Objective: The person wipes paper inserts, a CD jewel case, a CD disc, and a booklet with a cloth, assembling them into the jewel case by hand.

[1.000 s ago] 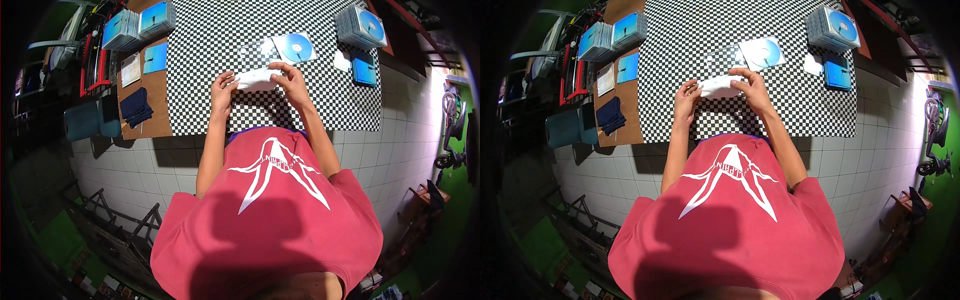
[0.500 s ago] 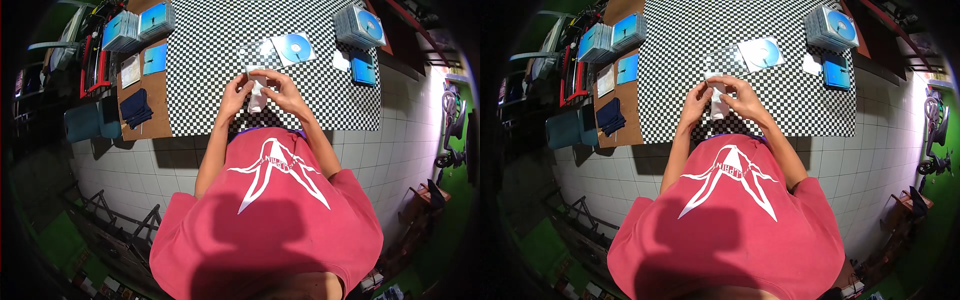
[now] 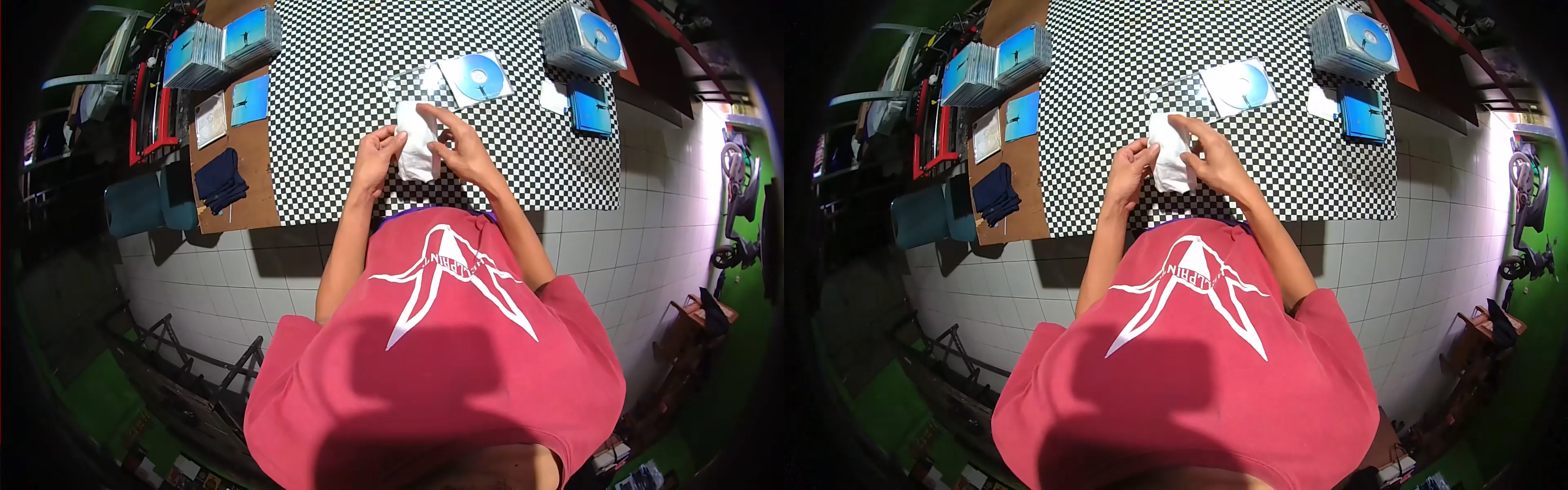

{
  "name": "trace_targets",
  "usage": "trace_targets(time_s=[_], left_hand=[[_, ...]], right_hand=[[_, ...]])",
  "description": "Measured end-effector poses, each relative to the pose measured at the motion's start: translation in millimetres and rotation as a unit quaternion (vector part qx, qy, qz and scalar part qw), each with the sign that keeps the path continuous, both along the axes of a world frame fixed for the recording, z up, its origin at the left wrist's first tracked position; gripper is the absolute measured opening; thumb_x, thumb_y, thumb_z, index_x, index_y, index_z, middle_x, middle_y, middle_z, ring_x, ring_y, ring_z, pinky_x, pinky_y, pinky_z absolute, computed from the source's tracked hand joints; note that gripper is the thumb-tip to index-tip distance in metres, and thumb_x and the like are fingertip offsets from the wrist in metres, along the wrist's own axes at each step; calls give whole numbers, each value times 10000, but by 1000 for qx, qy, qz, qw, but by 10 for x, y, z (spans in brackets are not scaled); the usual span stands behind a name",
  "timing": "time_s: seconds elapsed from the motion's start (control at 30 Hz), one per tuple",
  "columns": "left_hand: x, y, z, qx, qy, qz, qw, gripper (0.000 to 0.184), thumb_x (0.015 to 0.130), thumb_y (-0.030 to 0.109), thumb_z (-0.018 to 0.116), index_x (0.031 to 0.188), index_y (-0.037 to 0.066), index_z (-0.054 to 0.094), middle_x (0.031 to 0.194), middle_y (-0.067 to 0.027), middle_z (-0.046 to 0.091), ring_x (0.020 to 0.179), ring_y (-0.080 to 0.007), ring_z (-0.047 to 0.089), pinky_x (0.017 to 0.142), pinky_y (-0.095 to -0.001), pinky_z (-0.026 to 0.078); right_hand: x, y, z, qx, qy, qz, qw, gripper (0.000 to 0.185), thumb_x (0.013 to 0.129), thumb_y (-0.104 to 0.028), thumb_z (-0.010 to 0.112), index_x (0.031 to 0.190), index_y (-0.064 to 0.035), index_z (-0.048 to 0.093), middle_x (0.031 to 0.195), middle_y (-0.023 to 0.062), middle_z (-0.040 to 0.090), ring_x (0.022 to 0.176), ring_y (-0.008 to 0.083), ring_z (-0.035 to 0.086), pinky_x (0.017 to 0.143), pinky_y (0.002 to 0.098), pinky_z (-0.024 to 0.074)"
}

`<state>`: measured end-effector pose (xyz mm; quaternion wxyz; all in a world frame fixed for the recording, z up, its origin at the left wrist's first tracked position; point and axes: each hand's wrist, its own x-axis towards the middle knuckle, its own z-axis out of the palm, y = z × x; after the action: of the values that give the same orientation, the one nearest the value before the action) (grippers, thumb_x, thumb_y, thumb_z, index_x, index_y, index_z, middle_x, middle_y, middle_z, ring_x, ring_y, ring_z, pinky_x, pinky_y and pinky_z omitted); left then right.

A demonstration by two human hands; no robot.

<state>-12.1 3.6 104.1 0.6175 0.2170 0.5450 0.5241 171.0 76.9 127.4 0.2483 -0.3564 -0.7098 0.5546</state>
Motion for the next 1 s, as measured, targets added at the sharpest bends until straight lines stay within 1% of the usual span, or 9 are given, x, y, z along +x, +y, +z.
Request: trace_targets(time_s=[0.17, 0.23, 0.3, 0.4, 0.5, 0.6, 0.73, 0.83, 1.0], left_hand=[[-45, 49, 27, -7, 11, -9, 1000, 205, 1037, 140, 596, 1139, -19, 674, 899, -9, 728, 754, -50, 630, 738, -227, 498], [-88, 57, -39, 12, 32, -85, 996, 216, 1032, 135, 596, 1168, -16, 668, 949, -37, 744, 849, -75, 668, 806, -240, 514], [-90, 64, -20, 35, 45, -124, 991, 229, 1023, 148, 612, 1179, -12, 665, 965, -44, 748, 874, -86, 673, 822, -243, 513], [-37, 35, 86, 55, 50, -153, 985, 264, 972, 158, 694, 1175, -7, 663, 988, -61, 751, 895, -113, 684, 821, -274, 529], [3, 28, 123, 16, 145, -163, 976, 256, 895, 49, 745, 1130, -6, 661, 934, -87, 759, 781, -119, 694, 682, -250, 537], [-18, 47, -79, -33, 156, -148, 976, 300, 910, 45, 724, 1190, -18, 639, 922, -64, 759, 764, -83, 669, 664, -238, 523], [15, 88, -121, -20, 35, -8, 999, 201, 1025, 46, 541, 1197, -8, 629, 967, -65, 756, 783, -92, 699, 676, -222, 551], [-1, 134, -10, 28, 13, -15, 999, 224, 1022, 49, 551, 1228, -14, 610, 967, -68, 753, 812, -92, 708, 683, -223, 561], [-81, 149, 134, 49, 89, -71, 992, 233, 1014, 34, 555, 1218, -37, 643, 955, -64, 736, 796, -100, 687, 706, -234, 550]], right_hand=[[25, 127, -253, -101, 3, -88, 991, 657, 941, -176, 716, 1528, -95, 431, 1336, 149, 607, 1027, 144, 636, 876, 320, 542], [40, 184, -243, -294, 84, -63, 950, 717, 923, -318, 756, 1512, -69, 433, 1126, 135, 714, 903, 143, 652, 837, 326, 532], [79, 196, -251, -323, 72, -56, 942, 684, 888, -302, 805, 1452, -50, 511, 1021, 80, 730, 942, 130, 655, 888, 305, 512], [47, 171, -150, -264, 116, -67, 955, 343, 836, -114, 822, 1141, -5, 707, 959, 47, 721, 838, 105, 662, 779, 261, 527], [32, 195, -200, -187, 143, -97, 967, 195, 829, -22, 751, 1015, 10, 700, 936, 50, 727, 798, 105, 665, 748, 252, 536], [22, 52, -59, 83, 112, -103, 985, 164, 751, 50, 683, 879, -48, 660, 849, 28, 684, 800, 152, 653, 725, 291, 500], [51, -230, 30, 440, -8, -11, 898, 281, 648, 32, 762, 854, -82, 608, 948, 33, 682, 857, 215, 634, 854, 369, 448], [48, -348, -104, 472, -42, -36, 880, 303, 640, 29, 775, 872, -87, 618, 999, 36, 683, 848, 223, 629, 836, 371, 454], [98, -262, -41, 431, -85, -45, 897, 681, 592, -35, 798, 1253, -118, 658, 1273, 83, 630, 900, 234, 614, 851, 376, 453]])
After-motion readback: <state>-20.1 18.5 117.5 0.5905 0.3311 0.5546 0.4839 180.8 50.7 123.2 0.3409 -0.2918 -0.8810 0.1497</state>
